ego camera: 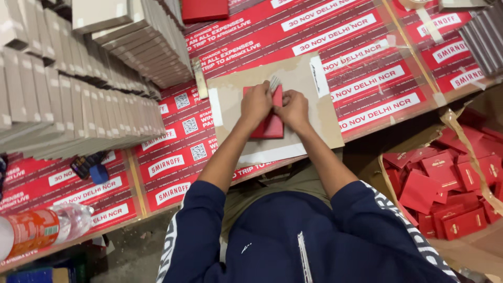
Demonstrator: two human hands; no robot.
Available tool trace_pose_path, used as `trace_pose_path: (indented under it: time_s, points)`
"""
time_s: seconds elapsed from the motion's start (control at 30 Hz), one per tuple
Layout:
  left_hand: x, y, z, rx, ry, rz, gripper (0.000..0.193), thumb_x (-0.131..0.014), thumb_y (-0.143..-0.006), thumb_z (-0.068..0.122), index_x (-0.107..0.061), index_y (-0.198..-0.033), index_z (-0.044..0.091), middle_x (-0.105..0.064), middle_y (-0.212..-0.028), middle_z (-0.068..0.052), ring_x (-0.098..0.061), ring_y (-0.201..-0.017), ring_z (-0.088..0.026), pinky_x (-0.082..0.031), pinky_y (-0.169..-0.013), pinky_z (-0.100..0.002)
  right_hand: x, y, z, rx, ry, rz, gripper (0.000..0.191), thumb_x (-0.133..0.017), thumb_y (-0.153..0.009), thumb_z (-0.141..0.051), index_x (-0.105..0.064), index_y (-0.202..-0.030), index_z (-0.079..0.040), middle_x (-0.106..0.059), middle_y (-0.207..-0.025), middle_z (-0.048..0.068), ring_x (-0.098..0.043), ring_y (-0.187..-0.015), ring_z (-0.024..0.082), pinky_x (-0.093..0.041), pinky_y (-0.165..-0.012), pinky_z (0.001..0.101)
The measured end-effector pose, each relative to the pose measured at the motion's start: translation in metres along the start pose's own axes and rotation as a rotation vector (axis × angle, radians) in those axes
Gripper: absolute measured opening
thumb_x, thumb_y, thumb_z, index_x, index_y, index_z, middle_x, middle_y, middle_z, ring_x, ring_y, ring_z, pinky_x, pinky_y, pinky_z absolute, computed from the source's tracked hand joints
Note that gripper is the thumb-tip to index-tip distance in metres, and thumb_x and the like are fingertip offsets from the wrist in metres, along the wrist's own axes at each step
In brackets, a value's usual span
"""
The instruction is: The person sands the edges of red rigid gift boxes using a small sanding block, rubbing along the box sides and corners, then sets finished boxes aside and picks up new ones from the stack to repeat the process.
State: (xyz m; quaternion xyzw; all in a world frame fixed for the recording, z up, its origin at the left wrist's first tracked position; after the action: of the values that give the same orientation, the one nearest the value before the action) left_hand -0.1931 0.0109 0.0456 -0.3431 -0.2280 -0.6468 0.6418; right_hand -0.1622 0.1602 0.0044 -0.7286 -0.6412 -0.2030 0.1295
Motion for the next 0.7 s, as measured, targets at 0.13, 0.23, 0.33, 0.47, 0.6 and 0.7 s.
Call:
trace_pose_path:
  time_s: [0.13,0.23,0.33,0.47,0.6,0.7]
  points:
    - [0.009,0.003,-0.030,0.176,-0.120,-0.038,0.022,-0.060,-0.096,0.022,-0.071,-0.103,0.004,-0.072,-0.096,-0.023,-0.069,-0.093,-0.044,-0.053,-0.080,-0.056,-0.006,-0.001,0.014,-0.081,-0.031,-0.089,0.033,-0.092,-0.076,-0.016,-0.073,-0.093,0.006,-0.075,-0.077,0.009,-0.067,-0.066,0.012,-0.055,-0.061,0.0282]
    - [0.053,0.010,-0.061,0.242,-0.216,0.057,0.020,-0.061,-0.091,0.018,-0.070,-0.100,0.003,-0.072,-0.096,-0.024,-0.071,-0.091,-0.044,-0.055,-0.080,-0.055,-0.009,0.000,0.006,-0.105,-0.270,-0.143,0.026,-0.086,-0.079,-0.007,-0.070,-0.095,0.005,-0.073,-0.079,0.007,-0.069,-0.067,0.012,-0.057,-0.060,0.0273]
    - [0.092,0.020,-0.073,0.235,-0.238,0.064,0.018,-0.065,-0.096,0.022,-0.072,-0.096,0.005,-0.072,-0.094,-0.024,-0.069,-0.091,-0.045,-0.053,-0.080,-0.056,-0.002,0.013,-0.019,0.016,-0.433,-0.139,0.023,-0.076,-0.085,-0.003,-0.067,-0.106,0.001,-0.074,-0.083,0.006,-0.071,-0.073,0.011,-0.059,-0.065,0.0256]
    - [0.139,0.046,-0.038,0.067,0.138,0.150,0.017,-0.061,-0.098,0.012,-0.059,-0.109,-0.001,-0.068,-0.086,-0.023,-0.069,-0.079,-0.043,-0.051,-0.070,-0.052,0.022,0.056,-0.043,0.211,-0.305,0.089,0.016,-0.076,-0.092,-0.002,-0.064,-0.102,0.004,-0.070,-0.085,0.011,-0.069,-0.075,0.014,-0.057,-0.067,0.0294]
    - [0.172,0.076,0.024,-0.200,0.098,0.184,0.027,-0.058,-0.102,0.006,-0.057,-0.128,0.001,-0.069,-0.101,-0.023,-0.067,-0.088,-0.040,-0.052,-0.074,-0.049,0.023,0.105,-0.068,0.488,-0.054,0.255,0.013,-0.074,-0.095,0.000,-0.062,-0.097,0.004,-0.071,-0.083,0.020,-0.072,-0.078,0.029,-0.056,-0.068,0.0362]
    - [0.172,0.087,0.054,-0.293,-0.090,0.157,0.039,-0.059,-0.098,0.001,-0.059,-0.137,0.006,-0.067,-0.104,-0.021,-0.066,-0.092,-0.038,-0.053,-0.077,-0.047,0.019,0.122,-0.082,0.625,-0.046,0.289,0.009,-0.070,-0.093,0.004,-0.062,-0.098,0.004,-0.073,-0.090,0.022,-0.075,-0.082,0.035,-0.058,-0.069,0.0380]
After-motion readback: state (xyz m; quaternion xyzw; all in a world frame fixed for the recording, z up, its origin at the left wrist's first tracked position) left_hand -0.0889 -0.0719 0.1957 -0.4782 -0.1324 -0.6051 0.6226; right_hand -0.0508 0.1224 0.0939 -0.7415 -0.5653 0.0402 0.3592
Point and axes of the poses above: each hand's wrist, its own y-axis away from the middle knuckle, its own x-axis out of the back of the hand, z = x × y, the point moved 9 cm from there along -y, towards the middle knuckle
